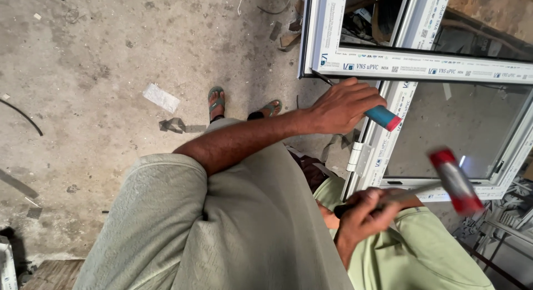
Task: The person kneels on the workshop floor holding a blue-handled punch against the hinge area of a white uPVC window frame and strikes it with a red mallet, driving pins or fasteners into the frame. They reposition the punch along the frame edge and repeat the hammering on successive spots while another person steadies the frame.
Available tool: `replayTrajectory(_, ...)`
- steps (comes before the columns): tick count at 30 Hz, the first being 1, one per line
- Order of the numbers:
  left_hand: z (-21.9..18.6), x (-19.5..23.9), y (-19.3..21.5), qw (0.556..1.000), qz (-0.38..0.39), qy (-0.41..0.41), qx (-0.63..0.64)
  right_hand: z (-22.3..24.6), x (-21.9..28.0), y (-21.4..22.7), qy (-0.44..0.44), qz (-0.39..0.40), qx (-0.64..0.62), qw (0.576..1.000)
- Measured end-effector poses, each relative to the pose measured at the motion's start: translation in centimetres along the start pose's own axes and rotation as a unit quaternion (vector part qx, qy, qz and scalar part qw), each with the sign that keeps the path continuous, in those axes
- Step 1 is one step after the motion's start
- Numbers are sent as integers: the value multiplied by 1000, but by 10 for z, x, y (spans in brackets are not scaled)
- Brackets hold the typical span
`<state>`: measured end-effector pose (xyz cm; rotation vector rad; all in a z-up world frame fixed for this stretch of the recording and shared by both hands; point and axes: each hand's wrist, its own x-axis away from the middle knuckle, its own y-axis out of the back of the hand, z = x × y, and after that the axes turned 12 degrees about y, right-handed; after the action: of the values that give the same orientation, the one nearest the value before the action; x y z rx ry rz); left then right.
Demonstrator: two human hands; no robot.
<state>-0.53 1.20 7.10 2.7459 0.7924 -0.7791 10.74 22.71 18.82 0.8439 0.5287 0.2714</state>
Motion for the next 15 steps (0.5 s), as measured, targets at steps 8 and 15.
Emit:
replayTrajectory(8, -4, 1, 9, 1000, 11, 28, 4, 2, -13, -31, 54, -304, -203, 929)
replayTrajectory(15, 3, -3, 10, 998, 22, 54, 22, 50, -30, -8, 43, -125, -156, 979)
